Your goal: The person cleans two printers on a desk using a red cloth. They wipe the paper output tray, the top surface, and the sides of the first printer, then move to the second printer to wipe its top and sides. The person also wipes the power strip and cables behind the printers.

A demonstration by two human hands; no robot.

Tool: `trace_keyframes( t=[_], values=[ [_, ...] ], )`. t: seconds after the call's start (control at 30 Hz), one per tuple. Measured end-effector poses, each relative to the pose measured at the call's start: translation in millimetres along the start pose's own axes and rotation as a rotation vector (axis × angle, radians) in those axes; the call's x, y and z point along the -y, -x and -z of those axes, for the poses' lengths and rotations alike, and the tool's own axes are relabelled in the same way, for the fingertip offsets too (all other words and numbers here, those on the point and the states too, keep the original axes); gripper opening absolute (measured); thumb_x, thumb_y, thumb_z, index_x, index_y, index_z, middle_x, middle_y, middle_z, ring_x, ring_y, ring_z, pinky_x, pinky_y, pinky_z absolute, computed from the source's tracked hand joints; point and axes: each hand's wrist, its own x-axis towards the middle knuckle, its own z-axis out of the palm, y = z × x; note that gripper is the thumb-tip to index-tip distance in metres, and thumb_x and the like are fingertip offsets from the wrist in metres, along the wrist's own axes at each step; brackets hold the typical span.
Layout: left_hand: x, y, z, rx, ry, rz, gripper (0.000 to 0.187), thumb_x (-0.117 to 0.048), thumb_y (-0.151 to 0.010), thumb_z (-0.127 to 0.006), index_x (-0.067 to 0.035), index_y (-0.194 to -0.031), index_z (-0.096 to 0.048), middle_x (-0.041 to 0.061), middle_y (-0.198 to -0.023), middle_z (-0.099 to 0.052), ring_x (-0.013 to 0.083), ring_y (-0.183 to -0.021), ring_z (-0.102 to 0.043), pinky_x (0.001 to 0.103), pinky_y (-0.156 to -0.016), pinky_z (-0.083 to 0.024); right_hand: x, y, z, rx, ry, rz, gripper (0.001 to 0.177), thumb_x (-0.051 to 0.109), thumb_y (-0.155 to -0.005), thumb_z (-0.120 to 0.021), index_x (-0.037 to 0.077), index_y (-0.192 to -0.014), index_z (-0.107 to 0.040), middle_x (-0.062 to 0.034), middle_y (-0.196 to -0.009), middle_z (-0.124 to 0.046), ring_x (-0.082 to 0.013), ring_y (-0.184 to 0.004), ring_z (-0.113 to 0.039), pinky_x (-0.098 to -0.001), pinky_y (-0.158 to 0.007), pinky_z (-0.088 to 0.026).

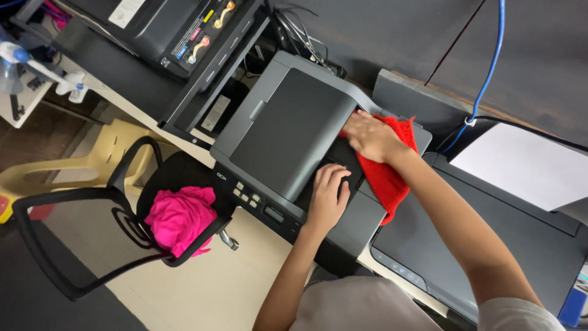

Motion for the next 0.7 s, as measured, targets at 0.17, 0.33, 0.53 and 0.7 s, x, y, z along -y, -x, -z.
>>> trace_keyframes(
  t=[0.17, 0.33, 0.53, 0.7],
  values=[
    [4, -1, -3, 0.01, 0.015, -0.039, 0.025, -0.002, -0.092, -0.064, -0.003, -0.117, -0.062, 0.016, -0.123, -0.061, 0.0374, -0.124, -0.055, 0.046, -0.108, -0.046, 10, -6, -29, -0.075, 0.253, -0.175, 0.042, 0.024, -0.096, -0.055, 0.001, -0.13, -0.063, -0.0201, -0.139, -0.061, -0.0327, -0.138, -0.051, -0.0436, -0.124, -0.031],
    [5, 2, -4, 0.046, 0.038, -0.063, 0.026, -0.001, -0.091, -0.064, -0.003, -0.117, -0.062, 0.016, -0.122, -0.062, 0.0377, -0.123, -0.056, 0.046, -0.106, -0.047, 44, 3, -23, -0.21, 0.294, -0.299, 0.04, 0.021, -0.096, -0.057, 0.001, -0.13, -0.062, -0.0163, -0.144, -0.06, -0.0306, -0.141, -0.051, -0.0425, -0.123, -0.033],
    [3, 2, -1, -0.002, 0.059, -0.059, 0.024, 0.0, -0.092, -0.064, -0.003, -0.116, -0.062, 0.015, -0.119, -0.064, 0.0371, -0.119, -0.059, 0.045, -0.104, -0.049, 76, 34, -2, -0.435, 0.235, -0.403, 0.05, 0.011, -0.095, -0.056, 0.002, -0.144, -0.057, -0.0143, -0.148, -0.058, -0.0299, -0.14, -0.051, -0.0461, -0.117, -0.036],
    [2, 1, 4, 0.012, 0.081, -0.05, 0.025, 0.001, -0.092, -0.063, -0.003, -0.116, -0.063, 0.016, -0.12, -0.064, 0.0371, -0.119, -0.059, 0.045, -0.103, -0.049, 84, 51, -5, -0.452, 0.333, -0.443, 0.044, 0.007, -0.094, -0.059, 0.013, -0.137, -0.061, -0.0074, -0.146, -0.061, -0.028, -0.144, -0.053, -0.0397, -0.123, -0.045]
  ],
)
